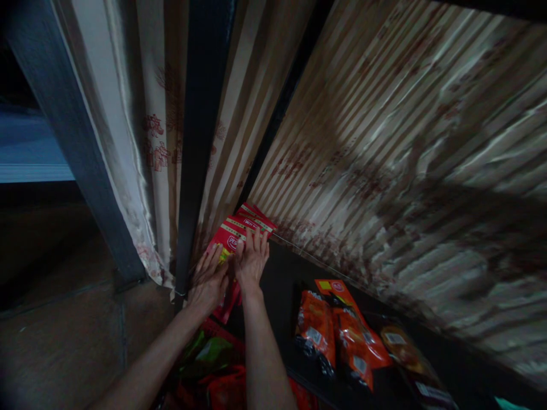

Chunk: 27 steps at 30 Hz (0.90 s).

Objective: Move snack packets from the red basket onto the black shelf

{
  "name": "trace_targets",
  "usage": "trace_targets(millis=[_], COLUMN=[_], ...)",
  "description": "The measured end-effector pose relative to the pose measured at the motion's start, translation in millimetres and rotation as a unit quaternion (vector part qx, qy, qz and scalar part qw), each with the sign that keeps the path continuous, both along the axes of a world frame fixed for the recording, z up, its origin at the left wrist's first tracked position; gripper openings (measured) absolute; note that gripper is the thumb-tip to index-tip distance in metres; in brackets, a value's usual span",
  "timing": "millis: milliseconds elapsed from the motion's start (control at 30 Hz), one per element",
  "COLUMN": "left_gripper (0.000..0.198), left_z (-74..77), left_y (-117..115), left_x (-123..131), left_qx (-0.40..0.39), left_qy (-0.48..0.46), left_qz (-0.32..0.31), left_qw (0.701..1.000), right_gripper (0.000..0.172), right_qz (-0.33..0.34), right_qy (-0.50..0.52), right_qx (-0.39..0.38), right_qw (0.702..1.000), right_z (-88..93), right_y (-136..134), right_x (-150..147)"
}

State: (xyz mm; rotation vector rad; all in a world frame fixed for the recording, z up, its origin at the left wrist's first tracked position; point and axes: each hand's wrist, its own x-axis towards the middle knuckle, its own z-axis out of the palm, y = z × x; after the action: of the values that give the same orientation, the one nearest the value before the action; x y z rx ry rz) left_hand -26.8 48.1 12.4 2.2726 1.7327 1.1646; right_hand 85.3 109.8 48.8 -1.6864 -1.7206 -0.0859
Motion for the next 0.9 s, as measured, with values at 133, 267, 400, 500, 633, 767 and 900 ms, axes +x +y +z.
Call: trace_targets(millis=[133,267,400,500,633,767,900], left_gripper=[0.041,0.042,0.042,0.043,0.045,0.047,0.049], left_z=[0.2,-0.2,-0.4,-0.8,-1.2,-0.4,-0.1], left_y=[1,1,0,0,0,0,1], left_x=[2,4,5,4,3,3,2], left_qx=[0.006,0.002,-0.003,0.0,0.003,0.0,0.0], left_qy=[0.0,0.0,-0.003,-0.003,0.005,0.011,0.01], left_qz=[0.006,0.016,0.02,0.017,0.01,0.014,0.012], left_qw=[1.0,1.0,1.0,1.0,1.0,1.0,1.0], right_gripper=[0.05,0.056,0.06,0.058,0.058,0.054,0.054], right_qz=[-0.008,-0.006,-0.005,0.005,0.031,0.061,0.011], right_qy=[-0.115,-0.15,-0.166,-0.168,-0.157,-0.126,0.001], right_qx=[-0.087,-0.181,-0.18,-0.187,-0.198,-0.141,-0.003], right_qw=[0.99,0.972,0.97,0.968,0.967,0.98,1.0], right_z=[8.5,-0.5,-6.5,-5.2,-4.2,-4.3,-9.6], right_y=[34,51,54,53,56,50,17], right_x=[-1,-5,-6,-4,-1,3,12])
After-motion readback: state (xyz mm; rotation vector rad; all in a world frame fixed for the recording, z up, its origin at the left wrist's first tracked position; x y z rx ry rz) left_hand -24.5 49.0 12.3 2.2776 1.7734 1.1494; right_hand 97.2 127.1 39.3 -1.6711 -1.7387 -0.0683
